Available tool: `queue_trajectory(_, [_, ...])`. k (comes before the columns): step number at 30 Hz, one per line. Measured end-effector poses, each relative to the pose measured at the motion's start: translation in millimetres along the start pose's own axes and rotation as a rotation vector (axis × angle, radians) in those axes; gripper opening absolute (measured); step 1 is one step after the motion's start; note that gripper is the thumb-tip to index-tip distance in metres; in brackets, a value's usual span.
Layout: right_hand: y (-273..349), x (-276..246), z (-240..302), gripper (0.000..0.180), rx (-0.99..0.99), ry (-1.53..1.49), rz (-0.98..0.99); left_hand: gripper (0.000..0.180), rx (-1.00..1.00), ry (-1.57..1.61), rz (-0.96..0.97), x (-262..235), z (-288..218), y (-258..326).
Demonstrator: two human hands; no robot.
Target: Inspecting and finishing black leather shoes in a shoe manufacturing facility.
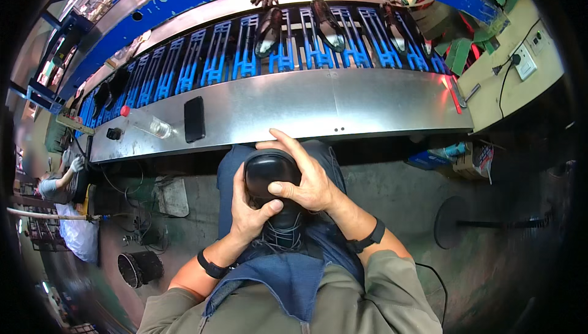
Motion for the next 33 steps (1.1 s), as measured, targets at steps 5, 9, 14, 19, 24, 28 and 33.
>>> queue_trajectory(5, [7.5,5.7,-16.2,0.095,0.094,-0.347,-0.092,0.099,-0.059,-0.078,0.026,-11.1,7.4,-4.3])
queue_trajectory(9, [-1.2,-3.6,-35.3,0.091,0.082,-0.329,-0.083,0.084,0.014,-0.164,0.065,-14.7,5.4,-36.2])
queue_trajectory(14, [-3.7,-8.8,-62.4,0.064,0.053,-0.108,-0.254,0.063,-0.029,-0.139,-0.029,-13.5,28.5,-43.9])
queue_trajectory(19, [-9.7,-3.6,-75.5,0.058,0.097,-0.11,-0.375,0.058,-0.083,-0.021,-0.078,-15.7,44.6,-49.2])
queue_trajectory(24, [3.7,9.5,-93.1,0.06,0.158,-0.031,-0.448,0.063,-0.128,-0.079,-0.124,-23.0,67.4,-36.7])
queue_trajectory(28, [52.5,23.7,-98.6,0.07,0.28,-0.115,-0.306,0.064,-0.305,0.146,-0.133,-34.5,75.7,-12.1])
queue_trajectory(33, [98.5,-27.2,-53.3,0.057,0.175,0.413,-0.251,0.068,-0.449,0.739,-0.246,-44.0,52.9,-16.6])
Point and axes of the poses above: each hand's wrist, its own y-axis away from the middle knuckle, its own x-axis out of the palm, z = x × y, the point moved 4 cm from there along -y, towards the middle knuckle, and after that the axes turned 8 degrees about -y, right-handed, at the moved point
